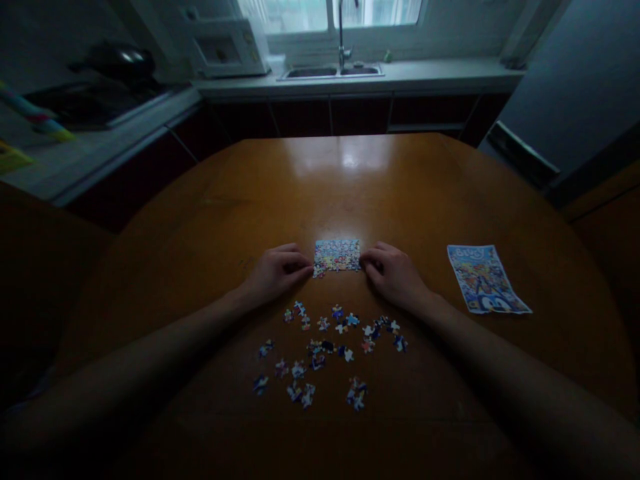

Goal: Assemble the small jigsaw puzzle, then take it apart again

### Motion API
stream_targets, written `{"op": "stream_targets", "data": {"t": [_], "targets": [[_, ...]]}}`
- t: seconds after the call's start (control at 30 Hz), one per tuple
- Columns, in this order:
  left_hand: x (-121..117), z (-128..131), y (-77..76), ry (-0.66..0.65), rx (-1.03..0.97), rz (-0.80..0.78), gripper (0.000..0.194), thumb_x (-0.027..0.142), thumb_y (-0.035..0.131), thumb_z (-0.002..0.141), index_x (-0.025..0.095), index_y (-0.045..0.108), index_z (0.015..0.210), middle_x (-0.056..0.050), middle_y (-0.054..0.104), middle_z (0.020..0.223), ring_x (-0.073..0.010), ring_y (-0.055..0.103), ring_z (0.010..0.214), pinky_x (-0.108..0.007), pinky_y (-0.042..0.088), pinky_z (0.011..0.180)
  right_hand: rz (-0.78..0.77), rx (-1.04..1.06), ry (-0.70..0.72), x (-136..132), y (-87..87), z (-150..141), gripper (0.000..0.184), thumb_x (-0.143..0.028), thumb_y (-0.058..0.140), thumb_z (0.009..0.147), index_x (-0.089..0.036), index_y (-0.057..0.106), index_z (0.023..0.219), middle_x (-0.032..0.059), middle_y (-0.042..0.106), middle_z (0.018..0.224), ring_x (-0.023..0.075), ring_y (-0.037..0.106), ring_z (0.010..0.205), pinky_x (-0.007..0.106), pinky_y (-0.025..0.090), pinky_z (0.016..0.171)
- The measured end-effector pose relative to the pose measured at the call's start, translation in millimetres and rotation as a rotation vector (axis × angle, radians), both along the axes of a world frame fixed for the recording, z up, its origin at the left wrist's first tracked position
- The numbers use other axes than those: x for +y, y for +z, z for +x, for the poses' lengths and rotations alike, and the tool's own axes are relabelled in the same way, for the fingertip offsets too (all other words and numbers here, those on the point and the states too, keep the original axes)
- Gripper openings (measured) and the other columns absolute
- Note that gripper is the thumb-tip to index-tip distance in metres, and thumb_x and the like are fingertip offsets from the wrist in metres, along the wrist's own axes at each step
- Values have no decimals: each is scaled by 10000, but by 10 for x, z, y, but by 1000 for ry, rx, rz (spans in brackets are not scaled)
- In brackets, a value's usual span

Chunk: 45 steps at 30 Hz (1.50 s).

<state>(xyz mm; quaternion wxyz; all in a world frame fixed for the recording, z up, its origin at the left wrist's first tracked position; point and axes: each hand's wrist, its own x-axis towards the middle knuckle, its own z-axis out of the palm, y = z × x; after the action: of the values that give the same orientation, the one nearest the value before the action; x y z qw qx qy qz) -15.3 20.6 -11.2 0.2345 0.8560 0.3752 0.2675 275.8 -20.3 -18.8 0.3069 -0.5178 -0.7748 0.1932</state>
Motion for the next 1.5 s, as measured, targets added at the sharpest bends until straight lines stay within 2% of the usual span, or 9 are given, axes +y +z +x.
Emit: {"op": "stream_targets", "data": {"t": [0.47, 0.8, 1.1, 1.3, 1.5], "targets": [[21, -19, -36, -30, -18, -28, 138, 292, 700, 902, 191, 766, 834, -35, 673, 822, -130, 612, 722, -259, 482, 644, 7, 5, -1, 3, -7, 12, 158, -199, 579, 920, -210, 732, 961, 72, 687, 929, 213, 638, 828, 363, 496, 763], [-2, 2, 23, 11, -1, -17, 142, 256, 693, 885, 168, 724, 778, -19, 647, 770, -110, 559, 655, -243, 436, 618, 6, 17, -1, 4, -13, 14, 155, -186, 578, 917, -201, 729, 950, 66, 691, 917, 209, 648, 826, 355, 496, 765], [-6, 5, 22, 17, -34, -12, 115, 232, 665, 881, 165, 733, 817, -16, 639, 764, -112, 563, 666, -235, 430, 625, 7, 25, -3, 8, -26, 21, 157, -194, 579, 918, -218, 728, 961, 63, 696, 923, 209, 650, 836, 359, 506, 773], [-21, 3, 55, -97, -35, 31, 176, 172, 564, 889, 173, 739, 903, -43, 680, 846, -148, 613, 789, -280, 480, 733, 3, 14, -3, 8, -15, 17, 161, -194, 571, 918, -207, 727, 958, 69, 694, 926, 212, 648, 843, 367, 503, 781], [-12, -10, 40, -117, -22, 21, 193, 175, 551, 892, 183, 742, 923, -43, 689, 872, -148, 620, 797, -285, 489, 748, -3, 22, -5, 10, -2, 7, 157, -189, 574, 912, -208, 727, 943, 64, 686, 909, 201, 639, 819, 355, 496, 768]]}}
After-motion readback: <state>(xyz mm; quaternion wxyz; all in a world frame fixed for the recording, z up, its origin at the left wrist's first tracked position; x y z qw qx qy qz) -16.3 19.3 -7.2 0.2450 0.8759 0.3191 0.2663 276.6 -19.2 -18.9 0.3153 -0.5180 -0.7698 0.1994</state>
